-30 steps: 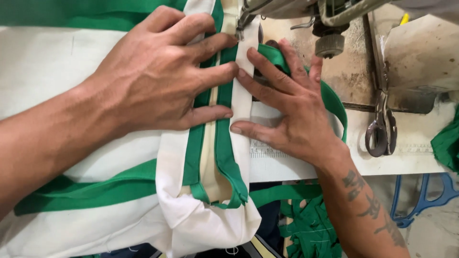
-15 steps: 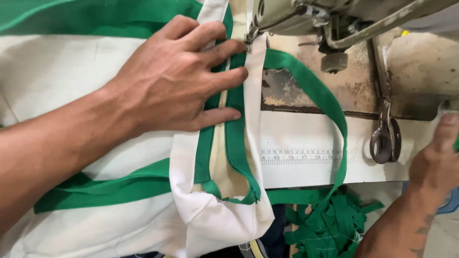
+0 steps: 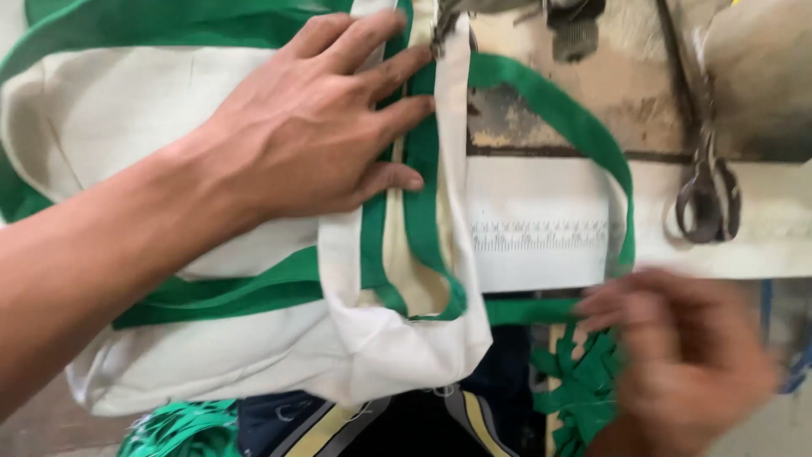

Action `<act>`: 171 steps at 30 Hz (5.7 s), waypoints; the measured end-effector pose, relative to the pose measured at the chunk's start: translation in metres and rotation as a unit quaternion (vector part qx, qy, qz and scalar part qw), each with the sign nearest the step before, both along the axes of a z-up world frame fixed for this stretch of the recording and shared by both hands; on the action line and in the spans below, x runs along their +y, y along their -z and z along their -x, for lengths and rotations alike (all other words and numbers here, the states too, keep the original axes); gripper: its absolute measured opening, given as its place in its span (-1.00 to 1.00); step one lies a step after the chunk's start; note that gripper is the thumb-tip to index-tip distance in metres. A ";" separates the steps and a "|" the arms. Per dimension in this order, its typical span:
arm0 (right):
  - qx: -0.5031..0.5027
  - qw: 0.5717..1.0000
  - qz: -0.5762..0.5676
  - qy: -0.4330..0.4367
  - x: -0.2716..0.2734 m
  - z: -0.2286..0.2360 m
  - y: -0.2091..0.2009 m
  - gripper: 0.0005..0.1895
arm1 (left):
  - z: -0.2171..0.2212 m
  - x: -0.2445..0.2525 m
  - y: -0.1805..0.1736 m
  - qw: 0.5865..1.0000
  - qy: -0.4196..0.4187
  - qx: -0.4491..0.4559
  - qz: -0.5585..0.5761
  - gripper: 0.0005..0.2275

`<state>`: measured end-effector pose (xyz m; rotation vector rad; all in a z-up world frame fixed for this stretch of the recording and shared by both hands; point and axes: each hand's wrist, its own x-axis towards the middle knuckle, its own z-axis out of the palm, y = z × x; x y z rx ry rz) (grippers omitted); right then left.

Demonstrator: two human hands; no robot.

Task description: Attaching green handles and hemming the top edge of a white canvas bag using an industrial sewing machine, followed by trimming excess threads with scissors.

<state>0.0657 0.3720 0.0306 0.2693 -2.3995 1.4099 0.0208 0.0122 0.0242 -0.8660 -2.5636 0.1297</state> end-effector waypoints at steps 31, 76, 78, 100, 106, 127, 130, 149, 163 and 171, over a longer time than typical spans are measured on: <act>-0.042 0.961 -0.228 -0.149 -0.036 -0.061 0.048 -0.67 | -0.082 0.055 -0.013 0.950 0.011 -0.306 -0.060 -0.57; 0.159 0.849 -0.287 -0.415 -0.058 0.110 0.044 -0.26 | -0.047 0.041 0.023 0.992 0.009 -0.071 -0.106 -0.55; 0.169 0.825 -0.327 -0.427 -0.059 0.110 0.049 -0.23 | -0.048 0.040 0.025 0.992 0.004 -0.072 -0.106 -0.55; 0.140 0.828 -0.416 -0.350 -0.065 0.090 0.051 -0.12 | -0.050 0.036 0.030 0.975 -0.005 -0.110 -0.192 -0.40; 0.141 0.820 -0.418 -0.364 -0.063 0.087 0.048 -0.17 | -0.049 0.038 0.032 0.991 0.014 -0.049 -0.124 -0.46; 0.126 0.827 -0.429 -0.340 -0.083 0.123 0.038 -0.25 | 0.001 0.005 0.032 0.993 0.031 -0.033 -0.110 -0.49; 0.107 0.838 -0.420 -0.331 -0.088 0.129 0.035 -0.28 | 0.010 0.000 0.034 0.993 0.029 -0.044 -0.102 -0.47; 0.090 0.846 -0.393 -0.350 -0.100 0.161 0.046 -0.29 | -0.044 0.037 -0.064 0.956 0.020 -0.269 0.120 -0.32; -0.129 0.893 -0.219 -0.372 0.056 0.115 0.018 -0.46 | -0.145 0.132 -0.019 0.960 -0.128 -0.128 0.215 -0.82; 0.004 0.922 -0.333 -0.198 -0.034 0.029 -0.038 -0.76 | -0.139 0.139 -0.032 0.945 -0.150 -0.141 0.253 -0.81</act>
